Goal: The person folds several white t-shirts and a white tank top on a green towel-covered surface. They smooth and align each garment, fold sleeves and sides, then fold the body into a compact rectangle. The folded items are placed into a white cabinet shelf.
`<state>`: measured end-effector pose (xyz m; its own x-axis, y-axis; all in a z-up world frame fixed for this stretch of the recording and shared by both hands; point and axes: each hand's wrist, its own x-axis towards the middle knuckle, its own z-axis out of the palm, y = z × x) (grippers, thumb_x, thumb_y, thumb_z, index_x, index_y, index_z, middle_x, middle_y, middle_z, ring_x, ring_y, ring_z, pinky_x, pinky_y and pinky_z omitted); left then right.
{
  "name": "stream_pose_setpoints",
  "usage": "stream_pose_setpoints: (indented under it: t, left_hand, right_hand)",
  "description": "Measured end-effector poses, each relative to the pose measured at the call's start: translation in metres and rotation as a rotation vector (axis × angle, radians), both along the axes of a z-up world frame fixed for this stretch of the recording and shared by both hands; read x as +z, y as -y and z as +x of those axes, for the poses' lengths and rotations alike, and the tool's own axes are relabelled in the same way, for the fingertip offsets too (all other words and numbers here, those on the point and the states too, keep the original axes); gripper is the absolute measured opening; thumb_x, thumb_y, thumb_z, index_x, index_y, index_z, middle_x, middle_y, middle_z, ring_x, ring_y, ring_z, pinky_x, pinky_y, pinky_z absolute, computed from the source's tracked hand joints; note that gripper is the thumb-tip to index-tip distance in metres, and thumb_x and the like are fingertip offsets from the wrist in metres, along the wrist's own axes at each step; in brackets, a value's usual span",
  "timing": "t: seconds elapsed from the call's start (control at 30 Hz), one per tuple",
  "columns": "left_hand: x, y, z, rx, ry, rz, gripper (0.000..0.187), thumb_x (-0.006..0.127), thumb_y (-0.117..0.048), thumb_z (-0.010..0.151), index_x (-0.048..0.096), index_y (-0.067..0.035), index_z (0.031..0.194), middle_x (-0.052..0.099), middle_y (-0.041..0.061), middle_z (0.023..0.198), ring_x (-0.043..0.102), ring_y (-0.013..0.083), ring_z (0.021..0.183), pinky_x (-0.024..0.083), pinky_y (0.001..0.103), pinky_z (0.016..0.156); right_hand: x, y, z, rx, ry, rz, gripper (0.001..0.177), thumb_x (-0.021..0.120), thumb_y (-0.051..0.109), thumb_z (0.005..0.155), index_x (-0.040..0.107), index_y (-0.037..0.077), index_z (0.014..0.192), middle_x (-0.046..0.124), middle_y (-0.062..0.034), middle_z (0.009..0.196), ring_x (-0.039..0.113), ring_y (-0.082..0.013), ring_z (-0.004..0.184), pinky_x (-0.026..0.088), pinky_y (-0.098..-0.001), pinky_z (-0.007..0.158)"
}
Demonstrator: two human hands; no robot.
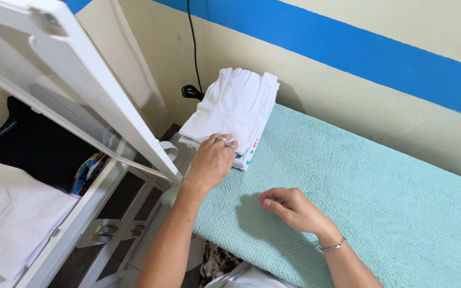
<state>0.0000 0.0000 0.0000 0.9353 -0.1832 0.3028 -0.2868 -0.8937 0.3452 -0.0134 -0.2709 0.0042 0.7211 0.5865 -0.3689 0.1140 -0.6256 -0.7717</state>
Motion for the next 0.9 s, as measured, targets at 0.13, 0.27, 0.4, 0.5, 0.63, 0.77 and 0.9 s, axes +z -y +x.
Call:
stream_pose_setpoints:
  t: [0.13, 0.27, 0.4, 0.5, 0.63, 0.77, 0.9]
  left_hand:
    - [0.012, 0.005, -0.006, 0.039, 0.176, -0.038, 0.025, 0.062, -0.016, 0.097, 0.069, -0.004, 0.118, 0.07, 0.013, 0.126, 0.063, 0.0295, 0.122, 0.049, 0.047, 0.105]
    - [0.018, 0.041, -0.034, -0.062, 0.344, 0.136, 0.021, 0.059, -0.012, 0.094, 0.069, -0.002, 0.11, 0.072, 0.015, 0.113, 0.065, 0.0327, 0.11, 0.049, 0.047, 0.094]
    - [0.02, 0.099, -0.101, -0.288, 0.171, 0.051, 0.026, 0.057, -0.013, 0.094, 0.069, 0.002, 0.112, 0.07, 0.016, 0.101, 0.067, 0.03, 0.098, 0.051, 0.045, 0.084]
    - [0.02, 0.135, -0.135, -0.37, 0.091, -0.033, 0.029, 0.057, -0.016, 0.097, 0.069, 0.003, 0.116, 0.07, 0.017, 0.102, 0.065, 0.0302, 0.096, 0.049, 0.042, 0.083]
    - [0.006, 0.148, -0.15, -0.336, -0.049, -0.304, 0.041, 0.065, -0.032, 0.096, 0.067, 0.004, 0.116, 0.069, 0.023, 0.107, 0.064, 0.0363, 0.099, 0.047, 0.049, 0.088]
    - [-0.027, 0.113, -0.107, 0.272, 0.208, -0.216, 0.077, 0.07, -0.04, 0.088, 0.043, 0.009, 0.141, 0.058, 0.034, 0.13, 0.058, 0.0462, 0.117, 0.039, 0.054, 0.103]
    - [-0.047, 0.069, -0.06, 0.45, 0.059, -0.573, 0.075, 0.074, -0.027, 0.087, 0.04, 0.012, 0.141, 0.066, 0.028, 0.112, 0.066, 0.0368, 0.103, 0.046, 0.049, 0.097]
  right_hand:
    - [-0.012, -0.001, 0.009, -0.139, -0.149, 0.247, 0.039, 0.054, 0.028, 0.1, 0.071, 0.0, 0.123, 0.079, -0.0131, 0.108, 0.075, -0.0213, 0.096, 0.062, -0.0327, 0.086]
    - [-0.015, -0.005, 0.022, -0.454, -0.473, 0.603, 0.051, 0.042, 0.038, 0.106, 0.059, -0.006, 0.124, 0.075, -0.0174, 0.108, 0.074, -0.0261, 0.093, 0.061, -0.0412, 0.084]
    - [-0.01, 0.004, 0.026, -0.793, -0.724, 0.659, 0.064, 0.043, 0.045, 0.096, 0.057, -0.007, 0.131, 0.076, -0.0203, 0.111, 0.077, -0.0224, 0.098, 0.061, -0.0379, 0.087]
    - [-0.011, 0.015, 0.029, -0.837, -0.611, 0.46, 0.046, 0.062, 0.021, 0.095, 0.057, -0.008, 0.13, 0.071, -0.0216, 0.112, 0.073, -0.0269, 0.093, 0.059, -0.0455, 0.082]
    - [-0.026, 0.028, 0.031, -0.679, -0.441, 0.46, 0.039, 0.062, 0.009, 0.092, 0.063, -0.005, 0.128, 0.074, -0.0158, 0.112, 0.073, -0.0197, 0.091, 0.061, -0.0367, 0.081]
    - [-0.034, 0.033, 0.028, -0.624, -0.23, 0.394, 0.036, 0.06, 0.006, 0.093, 0.064, -0.002, 0.128, 0.075, -0.0127, 0.108, 0.071, -0.0177, 0.088, 0.06, -0.0346, 0.078]
    - [-0.03, 0.029, 0.02, -0.583, -0.043, 0.407, 0.032, 0.059, 0.009, 0.096, 0.066, -0.003, 0.125, 0.074, -0.0085, 0.104, 0.069, -0.0123, 0.086, 0.058, -0.0299, 0.076]
